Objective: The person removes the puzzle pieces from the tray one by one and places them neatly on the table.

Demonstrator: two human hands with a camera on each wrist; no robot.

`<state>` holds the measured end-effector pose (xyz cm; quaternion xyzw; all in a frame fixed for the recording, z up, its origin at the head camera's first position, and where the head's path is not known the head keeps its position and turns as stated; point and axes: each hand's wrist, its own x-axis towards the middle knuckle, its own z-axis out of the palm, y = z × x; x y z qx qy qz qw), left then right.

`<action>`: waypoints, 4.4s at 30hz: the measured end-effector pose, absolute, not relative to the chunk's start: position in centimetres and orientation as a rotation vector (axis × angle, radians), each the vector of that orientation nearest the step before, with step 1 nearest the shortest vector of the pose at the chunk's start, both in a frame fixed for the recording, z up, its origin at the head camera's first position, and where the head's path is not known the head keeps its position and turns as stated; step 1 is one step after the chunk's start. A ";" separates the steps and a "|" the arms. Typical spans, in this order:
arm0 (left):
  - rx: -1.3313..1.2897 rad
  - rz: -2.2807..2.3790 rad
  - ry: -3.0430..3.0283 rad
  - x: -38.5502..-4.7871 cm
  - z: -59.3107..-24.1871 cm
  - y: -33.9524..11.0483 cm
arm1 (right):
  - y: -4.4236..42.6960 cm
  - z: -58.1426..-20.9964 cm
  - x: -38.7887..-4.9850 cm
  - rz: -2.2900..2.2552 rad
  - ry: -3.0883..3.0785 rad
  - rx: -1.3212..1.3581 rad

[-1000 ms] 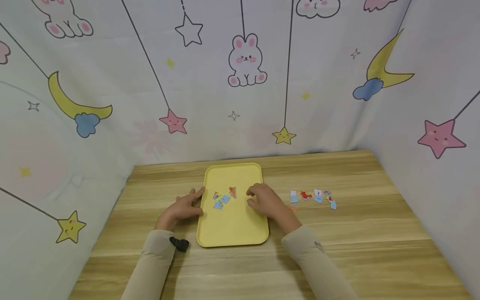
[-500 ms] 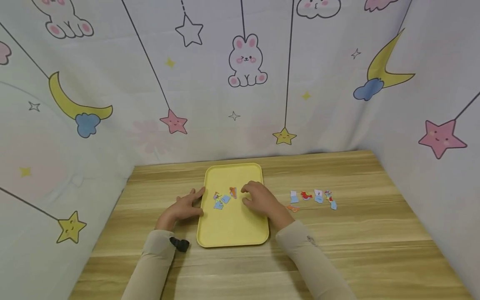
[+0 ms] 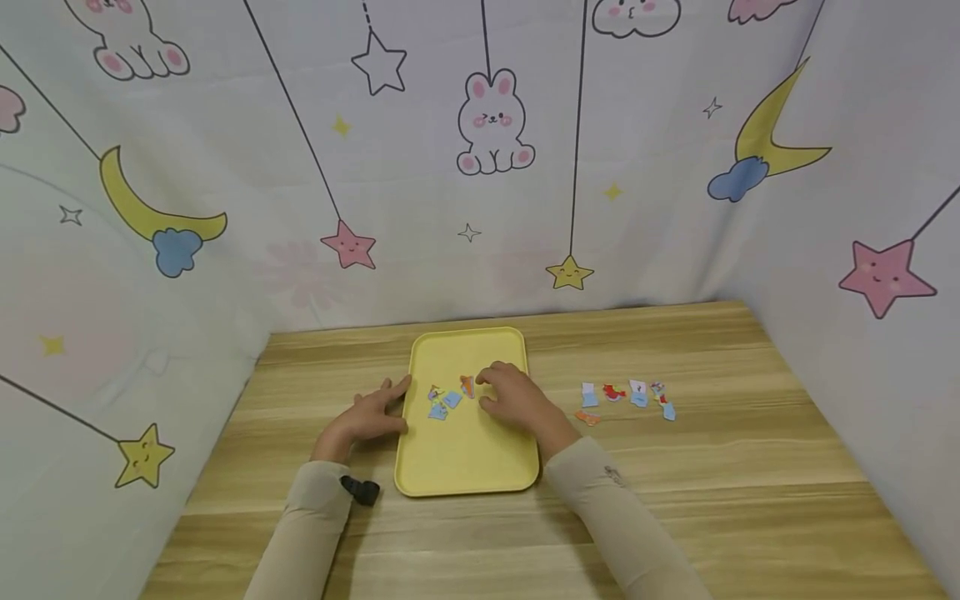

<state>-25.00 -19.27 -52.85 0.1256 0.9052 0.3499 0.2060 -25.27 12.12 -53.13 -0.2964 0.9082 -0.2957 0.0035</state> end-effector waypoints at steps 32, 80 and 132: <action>0.367 0.985 2.533 -25.1 -53.0 -19.3 | 9.7 -53.4 -26.9 -0.796 2.822 -0.921; 0.348 0.998 2.542 -25.1 -53.3 -19.3 | 11.3 -53.6 -25.2 -0.736 2.931 -1.014; 0.363 1.009 2.525 -24.8 -53.1 -19.3 | 18.8 -53.3 -21.8 -0.710 3.085 -0.881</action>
